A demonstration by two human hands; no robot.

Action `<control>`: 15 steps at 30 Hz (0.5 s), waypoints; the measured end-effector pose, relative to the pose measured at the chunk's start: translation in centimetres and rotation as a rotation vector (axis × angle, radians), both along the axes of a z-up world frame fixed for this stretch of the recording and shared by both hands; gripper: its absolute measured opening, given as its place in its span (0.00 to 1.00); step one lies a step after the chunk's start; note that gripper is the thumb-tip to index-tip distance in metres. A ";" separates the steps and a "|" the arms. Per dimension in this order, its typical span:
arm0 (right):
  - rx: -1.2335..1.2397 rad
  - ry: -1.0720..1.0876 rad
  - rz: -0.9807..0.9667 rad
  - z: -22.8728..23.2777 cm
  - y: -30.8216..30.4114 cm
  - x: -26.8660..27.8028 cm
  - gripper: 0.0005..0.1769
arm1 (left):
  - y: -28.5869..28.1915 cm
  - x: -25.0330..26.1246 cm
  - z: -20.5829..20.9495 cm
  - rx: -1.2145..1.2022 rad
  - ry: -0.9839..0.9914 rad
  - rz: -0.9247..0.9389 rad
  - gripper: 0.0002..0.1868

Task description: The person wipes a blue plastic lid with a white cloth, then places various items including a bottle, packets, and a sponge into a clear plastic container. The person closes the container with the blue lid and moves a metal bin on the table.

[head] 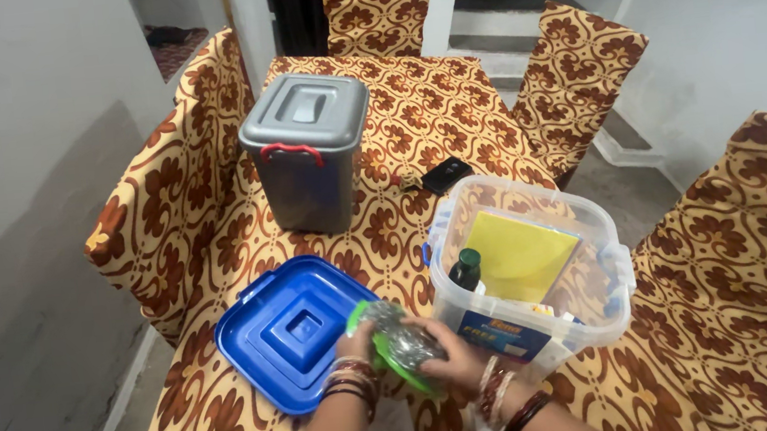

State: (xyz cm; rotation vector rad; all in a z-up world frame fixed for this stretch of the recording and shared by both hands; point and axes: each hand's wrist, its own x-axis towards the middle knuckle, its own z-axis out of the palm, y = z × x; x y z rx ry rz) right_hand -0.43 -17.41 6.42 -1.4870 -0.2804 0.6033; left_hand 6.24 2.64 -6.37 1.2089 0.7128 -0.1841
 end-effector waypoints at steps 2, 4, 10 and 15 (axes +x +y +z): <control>-0.110 -0.524 -0.083 1.1 1.6 -0.4 0.46 | 1.1 -0.7 0.9 -0.180 -0.241 0.125 0.20; -0.271 -0.905 -0.182 2.1 3.2 -0.2 0.50 | 1.5 -0.3 2.6 -0.254 -0.289 0.150 0.19; -0.440 -1.010 -0.259 4.2 4.6 1.9 0.56 | 2.3 0.8 9.0 -0.661 -0.759 -0.059 0.28; -0.389 -1.106 -0.278 5.4 5.1 2.5 0.45 | 2.5 -1.0 13.3 -0.652 -0.828 -0.109 0.43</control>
